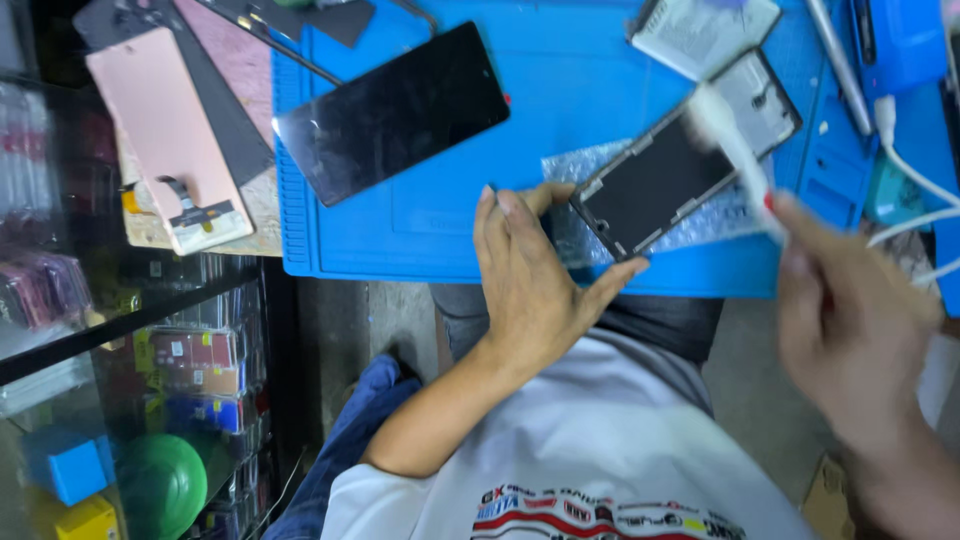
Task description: The person repairs a mobile phone by handling a screen and a frame, using a screwdriver to install screws, and cleaning internal parts with a brush on a work mat.
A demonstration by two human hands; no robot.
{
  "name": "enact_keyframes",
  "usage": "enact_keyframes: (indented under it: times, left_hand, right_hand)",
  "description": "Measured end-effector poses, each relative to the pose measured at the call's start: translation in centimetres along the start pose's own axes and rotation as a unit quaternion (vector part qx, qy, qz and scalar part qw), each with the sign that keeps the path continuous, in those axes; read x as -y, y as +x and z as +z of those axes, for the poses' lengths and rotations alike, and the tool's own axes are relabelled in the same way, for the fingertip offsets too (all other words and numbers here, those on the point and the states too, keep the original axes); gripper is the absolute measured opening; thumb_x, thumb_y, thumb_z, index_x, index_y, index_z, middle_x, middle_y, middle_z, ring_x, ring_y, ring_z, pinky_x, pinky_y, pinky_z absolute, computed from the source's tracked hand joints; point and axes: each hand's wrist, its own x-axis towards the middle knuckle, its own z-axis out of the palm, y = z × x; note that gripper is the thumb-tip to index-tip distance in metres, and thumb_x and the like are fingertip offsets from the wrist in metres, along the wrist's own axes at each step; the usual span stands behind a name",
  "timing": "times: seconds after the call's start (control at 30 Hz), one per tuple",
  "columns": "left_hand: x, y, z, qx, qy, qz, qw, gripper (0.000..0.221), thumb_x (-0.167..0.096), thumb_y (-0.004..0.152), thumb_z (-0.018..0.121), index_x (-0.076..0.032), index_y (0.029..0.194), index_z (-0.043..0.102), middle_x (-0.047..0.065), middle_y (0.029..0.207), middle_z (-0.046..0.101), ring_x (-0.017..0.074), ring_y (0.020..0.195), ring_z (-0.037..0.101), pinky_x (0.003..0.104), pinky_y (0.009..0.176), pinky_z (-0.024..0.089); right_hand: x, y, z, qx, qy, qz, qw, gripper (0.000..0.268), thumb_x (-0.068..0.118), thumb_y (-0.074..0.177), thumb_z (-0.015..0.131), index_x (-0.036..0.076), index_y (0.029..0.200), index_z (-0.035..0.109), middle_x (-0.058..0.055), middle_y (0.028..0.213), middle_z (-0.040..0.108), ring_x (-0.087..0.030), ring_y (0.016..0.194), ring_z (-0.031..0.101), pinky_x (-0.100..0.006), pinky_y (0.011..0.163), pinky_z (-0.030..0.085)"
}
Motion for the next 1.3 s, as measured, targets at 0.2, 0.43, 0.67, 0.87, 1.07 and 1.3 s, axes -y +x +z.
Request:
enact_keyframes:
  times: [0.2, 0.43, 0.67, 0.87, 1.07, 1.3]
  left_hand:
    - [-0.1, 0.4, 0.1, 0.004, -0.013, -0.008, 1.000, 0.140, -0.044, 0.086, 0.090, -0.003, 0.162, -0.020, 0.020, 0.131, 0.059, 0.0358, 0.118, 0.060, 0.061, 0.120, 0.030]
    - [-0.4, 0.4, -0.8, 0.017, -0.027, -0.020, 0.999, 0.145, -0.041, 0.080, 0.095, -0.005, 0.160, -0.022, 0.020, 0.129, 0.060, 0.0376, 0.117, 0.060, 0.059, 0.116, 0.035]
    - [0.5, -0.2, -3.9, 0.048, -0.002, -0.012, 0.999, 0.147, -0.034, 0.076, 0.096, -0.008, 0.159, -0.022, 0.020, 0.126, 0.060, 0.0365, 0.115, 0.060, 0.063, 0.117, 0.032]
    - [1.0, -0.5, -3.7, 0.049, -0.007, -0.013, 0.999, 0.146, -0.034, 0.075, 0.097, -0.008, 0.161, -0.019, 0.021, 0.123, 0.060, 0.0363, 0.114, 0.059, 0.059, 0.115, 0.033]
    - [1.0, -0.2, -3.6, 0.053, -0.003, -0.004, 0.999, 0.145, -0.034, 0.074, 0.097, -0.008, 0.161, -0.017, 0.020, 0.121, 0.061, 0.0342, 0.110, 0.059, 0.058, 0.114, 0.032]
    - [1.1, -0.1, -3.5, 0.050, 0.006, 0.008, 0.999, 0.144, -0.034, 0.074, 0.097, -0.008, 0.161, -0.016, 0.021, 0.120, 0.061, 0.0343, 0.110, 0.059, 0.057, 0.113, 0.032]
  right_hand:
    - [-1.6, -0.2, 1.0, 0.005, -0.004, -0.080, 0.997, 0.022, 0.010, 0.103, 0.059, 0.009, 0.123, 0.068, -0.015, 0.083, 0.062, -0.032, 0.072, 0.063, -0.040, 0.063, 0.051]
    - [-0.5, -1.2, 1.1, 0.048, 0.046, -0.240, 0.969, 0.045, 0.004, 0.089, 0.062, 0.009, 0.133, 0.064, -0.009, 0.086, 0.063, -0.026, 0.065, 0.061, -0.041, 0.058, 0.051]
    - [-0.4, -0.3, 2.3, 0.030, -0.068, -0.256, 0.964, 0.049, 0.007, 0.083, 0.069, 0.011, 0.132, 0.069, -0.008, 0.068, 0.054, -0.020, 0.048, 0.053, -0.038, 0.043, 0.046]
    - [-5.9, 3.7, -2.3, -0.076, -0.186, -0.122, 0.972, 0.037, 0.005, 0.112, 0.062, 0.012, 0.148, 0.066, -0.008, 0.073, 0.052, -0.021, 0.054, 0.049, -0.038, 0.049, 0.042]
    - [-4.1, 2.3, -0.3, -0.024, -0.172, -0.161, 0.972, 0.049, 0.010, 0.091, 0.070, 0.016, 0.140, 0.068, -0.008, 0.075, 0.061, -0.021, 0.049, 0.053, -0.037, 0.044, 0.045]
    - [-5.2, 1.8, -1.7, -0.090, -0.159, -0.143, 0.973, 0.058, 0.002, 0.095, 0.070, 0.021, 0.149, 0.062, -0.006, 0.090, 0.063, -0.022, 0.067, 0.062, -0.037, 0.058, 0.051]
